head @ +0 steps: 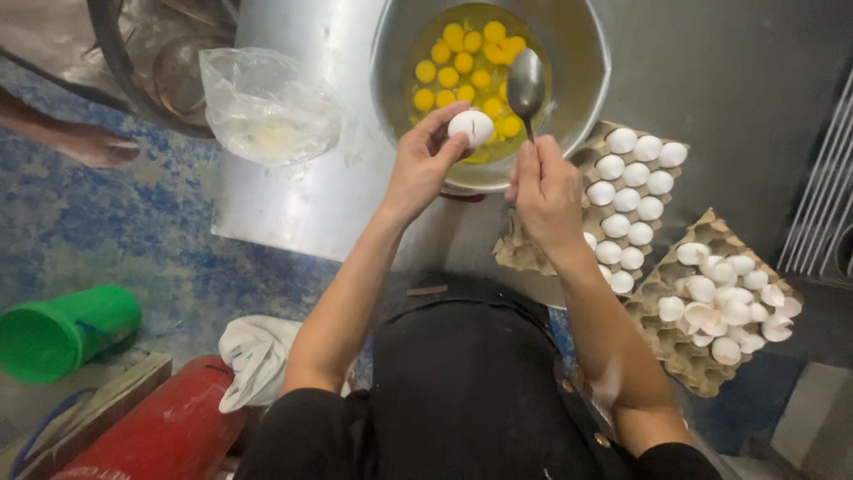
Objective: The person cracks many eggs into a large metal bowl one at a time, occasionally using a spoon to scoop yolks or stir.
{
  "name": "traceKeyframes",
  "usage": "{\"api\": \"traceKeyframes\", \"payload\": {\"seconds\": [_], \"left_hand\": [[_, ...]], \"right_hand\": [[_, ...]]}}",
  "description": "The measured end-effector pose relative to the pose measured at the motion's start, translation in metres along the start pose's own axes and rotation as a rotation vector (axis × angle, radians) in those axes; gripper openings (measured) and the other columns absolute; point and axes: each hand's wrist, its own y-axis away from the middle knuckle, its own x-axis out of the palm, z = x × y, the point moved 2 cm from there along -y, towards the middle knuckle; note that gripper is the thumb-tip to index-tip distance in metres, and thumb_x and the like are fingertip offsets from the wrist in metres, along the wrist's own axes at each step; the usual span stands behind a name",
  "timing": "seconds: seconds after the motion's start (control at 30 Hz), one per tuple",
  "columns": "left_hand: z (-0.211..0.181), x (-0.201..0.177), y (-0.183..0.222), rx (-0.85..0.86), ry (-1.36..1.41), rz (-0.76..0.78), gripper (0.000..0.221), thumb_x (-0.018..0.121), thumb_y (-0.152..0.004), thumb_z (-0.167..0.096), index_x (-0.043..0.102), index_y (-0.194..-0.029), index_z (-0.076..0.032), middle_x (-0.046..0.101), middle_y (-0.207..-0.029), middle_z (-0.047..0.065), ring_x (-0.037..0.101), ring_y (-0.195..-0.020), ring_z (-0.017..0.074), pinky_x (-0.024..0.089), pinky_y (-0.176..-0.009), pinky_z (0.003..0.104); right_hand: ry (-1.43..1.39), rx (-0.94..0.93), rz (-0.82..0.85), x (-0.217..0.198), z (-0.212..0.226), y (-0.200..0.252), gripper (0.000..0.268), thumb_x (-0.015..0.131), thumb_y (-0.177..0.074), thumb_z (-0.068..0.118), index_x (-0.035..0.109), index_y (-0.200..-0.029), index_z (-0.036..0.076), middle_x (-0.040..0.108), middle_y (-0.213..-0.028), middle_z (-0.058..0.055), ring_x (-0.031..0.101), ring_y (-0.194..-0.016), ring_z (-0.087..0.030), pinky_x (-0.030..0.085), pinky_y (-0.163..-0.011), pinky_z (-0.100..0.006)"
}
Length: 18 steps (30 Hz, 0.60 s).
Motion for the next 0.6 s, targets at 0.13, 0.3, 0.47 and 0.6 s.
{"api": "traceKeyframes", "payload": {"seconds": [0.13, 0.3, 0.47, 0.6], "left_hand": [[-0.012, 0.004, 0.001, -0.029, -0.110, 0.061, 0.039, 0.061, -0.104, -0.007, 0.057, -0.141, 0.001, 0.069, -0.129, 0.011, 0.067, -0.112, 0.0165, 0.059, -0.090, 0.029], [-0.020, 0.012, -0.004, -0.099, -0.067, 0.129, 0.043, 0.062, -0.103, -0.011, 0.055, -0.144, 0.001, 0.068, -0.131, 0.011, 0.068, -0.115, 0.0149, 0.061, -0.095, 0.028], [-0.035, 0.017, -0.011, -0.029, -0.528, 0.091, 0.042, 0.072, -0.097, -0.016, 0.063, -0.134, 0.002, 0.077, -0.109, 0.008, 0.075, -0.095, 0.0114, 0.060, -0.085, 0.026], [-0.047, 0.024, -0.014, -0.057, -0.559, 0.112, 0.037, 0.070, -0.094, -0.014, 0.068, -0.130, -0.003, 0.077, -0.096, 0.006, 0.069, -0.084, 0.0095, 0.058, -0.077, 0.026]], "right_hand": [[-0.047, -0.083, 0.032, -0.002, 0.002, -0.022, 0.030, 0.073, -0.101, 0.019, 0.066, -0.123, 0.000, 0.058, -0.084, -0.010, 0.063, -0.080, -0.012, 0.052, -0.071, -0.028], [-0.028, -0.129, 0.154, -0.002, 0.007, -0.042, 0.037, 0.078, -0.095, 0.021, 0.066, -0.124, 0.001, 0.071, -0.100, -0.003, 0.064, -0.085, -0.009, 0.052, -0.075, -0.026], [0.044, -0.042, 0.196, -0.002, -0.001, -0.047, 0.037, 0.080, -0.093, 0.021, 0.069, -0.121, 0.001, 0.067, -0.090, -0.004, 0.060, -0.075, -0.010, 0.051, -0.067, -0.026], [-0.039, -0.093, 0.189, 0.003, -0.012, -0.053, 0.028, 0.076, -0.091, 0.017, 0.062, -0.108, 0.000, 0.063, -0.087, 0.001, 0.052, -0.072, -0.008, 0.047, -0.063, -0.027]]}}
